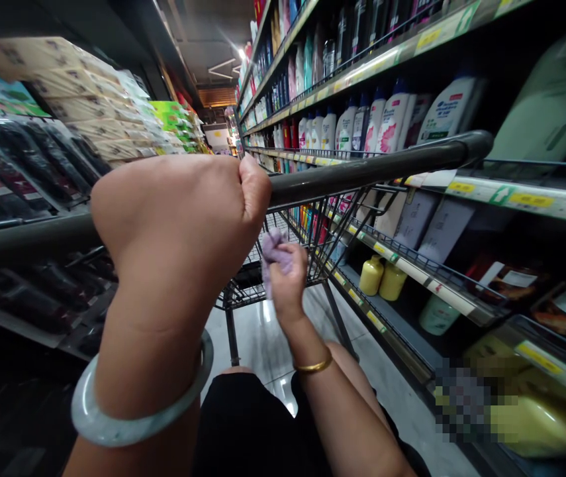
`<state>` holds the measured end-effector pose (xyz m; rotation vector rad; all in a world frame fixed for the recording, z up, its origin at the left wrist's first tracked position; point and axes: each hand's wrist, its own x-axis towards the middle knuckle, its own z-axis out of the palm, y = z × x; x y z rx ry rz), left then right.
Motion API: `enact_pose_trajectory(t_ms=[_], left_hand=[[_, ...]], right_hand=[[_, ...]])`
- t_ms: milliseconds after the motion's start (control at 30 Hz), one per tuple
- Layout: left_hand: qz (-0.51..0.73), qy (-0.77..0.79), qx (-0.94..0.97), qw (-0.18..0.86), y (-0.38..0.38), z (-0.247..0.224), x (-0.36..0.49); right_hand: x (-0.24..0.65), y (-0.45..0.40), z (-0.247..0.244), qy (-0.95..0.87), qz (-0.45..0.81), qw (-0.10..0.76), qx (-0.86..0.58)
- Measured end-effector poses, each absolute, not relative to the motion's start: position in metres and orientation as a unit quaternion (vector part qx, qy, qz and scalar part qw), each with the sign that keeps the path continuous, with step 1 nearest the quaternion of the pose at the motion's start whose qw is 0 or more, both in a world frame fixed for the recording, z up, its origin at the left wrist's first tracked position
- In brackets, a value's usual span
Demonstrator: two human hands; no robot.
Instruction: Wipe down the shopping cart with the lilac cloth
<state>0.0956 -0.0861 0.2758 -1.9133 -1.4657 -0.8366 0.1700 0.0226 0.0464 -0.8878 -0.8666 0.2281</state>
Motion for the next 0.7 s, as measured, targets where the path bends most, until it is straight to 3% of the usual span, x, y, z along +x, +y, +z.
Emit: enact_pose_trajectory(t_ms=[167,267,400,500,633,700], left_hand=[[-0.296,-0.538,-0.73,0.301,-0.088,0.277,0.094],[-0.277,-0.537,-0.732,0.314,-0.089,0.278,0.093],[-0.299,-0.53,-0.734,0.302,-0.089,0.278,0.092],[-0.306,-0.529,-0.739,0.285,-0.09,0.278,0.092],[-0.309,-0.518,-0.746,0.28,-0.09,0.278,0.092],[-0.311,-0.519,-0.745,0.281,-0.089,0.278,0.091]], right_hand=[[0.142,0.022,0.047,-0.548,0.132,0.711,-0.421],[0.159,0.008,0.065,-0.496,0.154,0.755,-0.4],[0.177,-0.022,0.098,-0.482,0.035,0.8,-0.355],[0.179,-0.02,0.094,-0.564,-0.003,0.747,-0.352],[0.18,0.011,0.061,-0.624,0.056,0.637,-0.448],[0.182,0.019,0.053,-0.622,0.08,0.624,-0.466]])
